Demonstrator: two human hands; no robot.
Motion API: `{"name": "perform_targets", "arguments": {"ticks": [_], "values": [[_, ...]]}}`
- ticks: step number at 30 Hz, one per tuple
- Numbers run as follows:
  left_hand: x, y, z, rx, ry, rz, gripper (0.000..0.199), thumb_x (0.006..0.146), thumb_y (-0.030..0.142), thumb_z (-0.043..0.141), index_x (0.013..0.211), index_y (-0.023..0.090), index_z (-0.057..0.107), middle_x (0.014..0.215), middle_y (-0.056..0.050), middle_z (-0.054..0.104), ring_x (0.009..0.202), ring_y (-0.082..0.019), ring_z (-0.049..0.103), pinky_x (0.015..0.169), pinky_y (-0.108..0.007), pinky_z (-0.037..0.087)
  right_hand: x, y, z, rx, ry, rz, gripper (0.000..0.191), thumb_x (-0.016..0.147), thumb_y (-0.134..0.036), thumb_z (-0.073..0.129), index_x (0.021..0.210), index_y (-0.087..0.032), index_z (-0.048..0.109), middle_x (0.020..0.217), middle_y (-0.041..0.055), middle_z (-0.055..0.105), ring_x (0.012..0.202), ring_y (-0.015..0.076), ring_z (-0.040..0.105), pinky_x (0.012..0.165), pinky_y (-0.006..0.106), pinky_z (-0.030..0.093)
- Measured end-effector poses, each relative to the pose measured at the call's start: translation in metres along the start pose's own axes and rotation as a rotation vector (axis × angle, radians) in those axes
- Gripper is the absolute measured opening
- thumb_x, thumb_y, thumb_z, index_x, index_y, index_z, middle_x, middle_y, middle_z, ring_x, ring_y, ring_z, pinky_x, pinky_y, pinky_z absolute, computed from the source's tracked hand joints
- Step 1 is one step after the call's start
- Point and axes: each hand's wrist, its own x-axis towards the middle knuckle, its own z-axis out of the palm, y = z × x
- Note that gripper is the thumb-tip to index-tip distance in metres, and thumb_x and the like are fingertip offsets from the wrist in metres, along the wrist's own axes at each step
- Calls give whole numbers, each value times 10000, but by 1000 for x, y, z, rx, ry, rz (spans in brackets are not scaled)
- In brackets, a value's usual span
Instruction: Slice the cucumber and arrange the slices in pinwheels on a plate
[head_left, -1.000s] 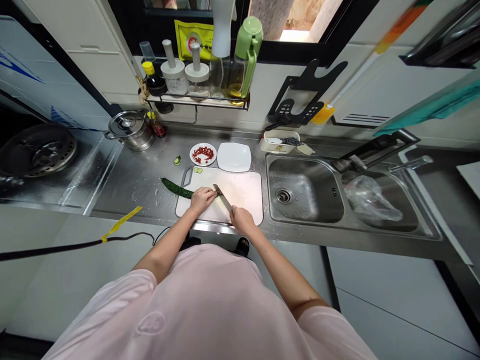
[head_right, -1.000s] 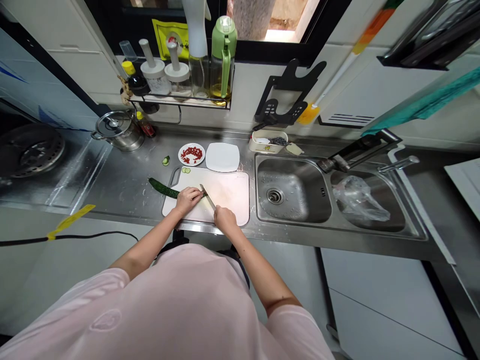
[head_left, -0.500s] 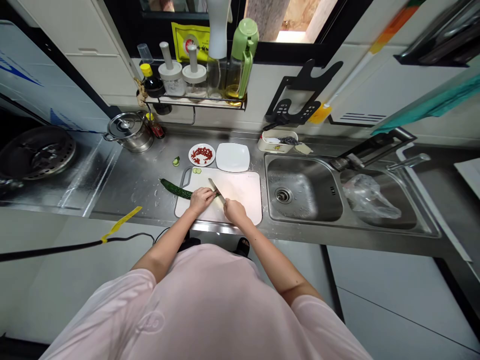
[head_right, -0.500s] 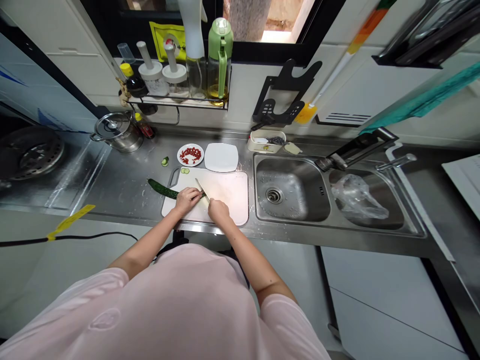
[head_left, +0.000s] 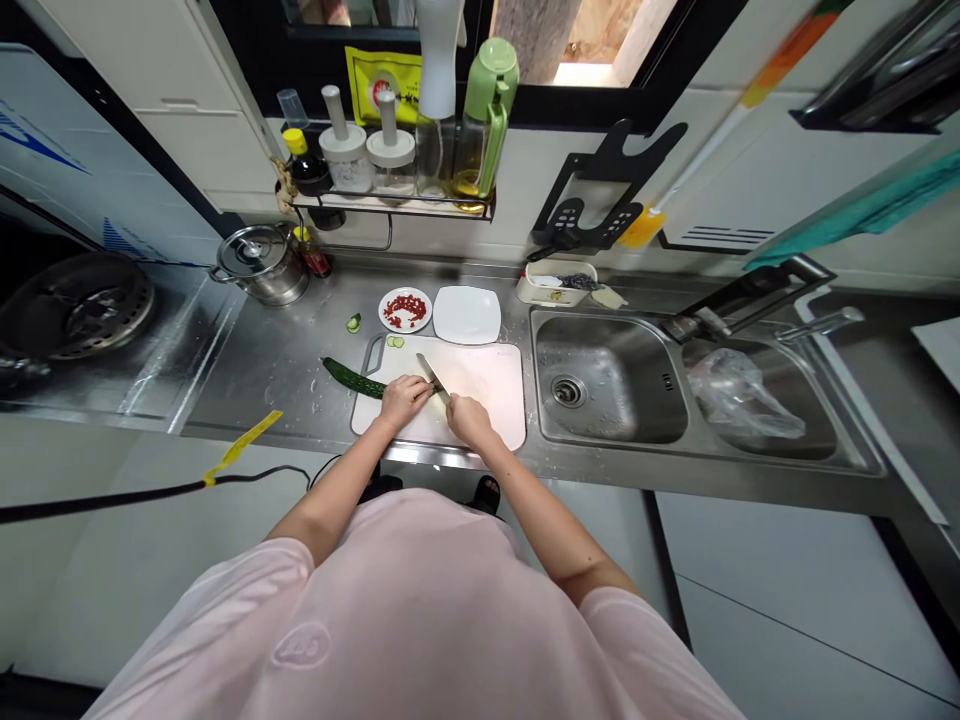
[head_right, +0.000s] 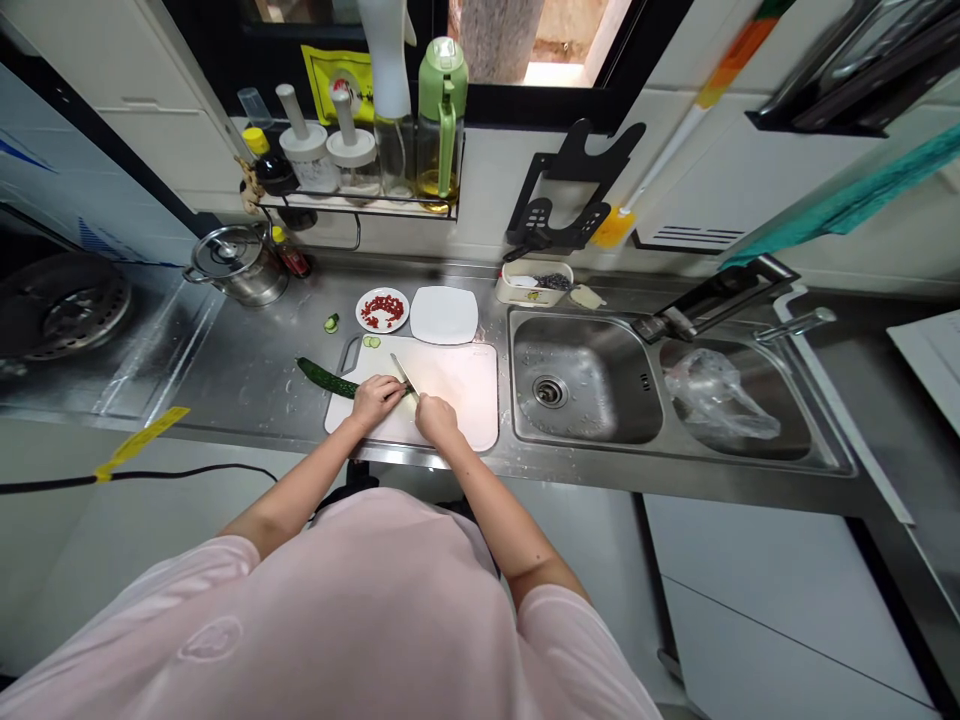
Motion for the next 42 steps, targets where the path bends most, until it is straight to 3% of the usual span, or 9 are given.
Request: {"name": "perform_targets", "arguments": {"ticks": [6, 21, 33, 42], "values": [[0, 2, -1, -22, -2, -15, 216, 900, 316, 505, 910, 249, 710, 922, -51, 669, 844, -163, 570, 738, -298, 424, -8, 6, 6, -9, -22, 6, 271, 953, -217, 343, 1086, -151, 569, 1009, 136, 663, 944, 225, 630, 763, 281, 423], [0, 3, -2, -31, 1, -16, 221, 900, 325, 506, 920, 244, 711, 929, -55, 672, 878, -161, 577, 760, -294, 433, 20, -10, 0, 34, 14, -44, 294, 941, -183, 343, 1123, -142, 572, 1047, 133, 662, 974, 212, 623, 785, 270, 422], [0, 3, -1, -27, 7, -24, 213, 900, 319, 509, 920, 250, 709, 941, -42, 679, 857, -160, 570, 755, -296, 423, -14, 13, 15, -17, -18, 1, 279, 941, -208, 350, 1067, -149, 591, 992, 136, 671, 933, 228, 635, 767, 290, 429], [1, 4, -2, -47, 4, -26, 228, 904, 334, 503, 916, 240, 710, 937, -49, 678, 854, -158, 577, 761, -299, 431, 4, 3, 16, -19, 4, -6, 274, 920, -165, 356, 1071, -146, 584, 1011, 134, 667, 941, 223, 632, 765, 289, 435]]}}
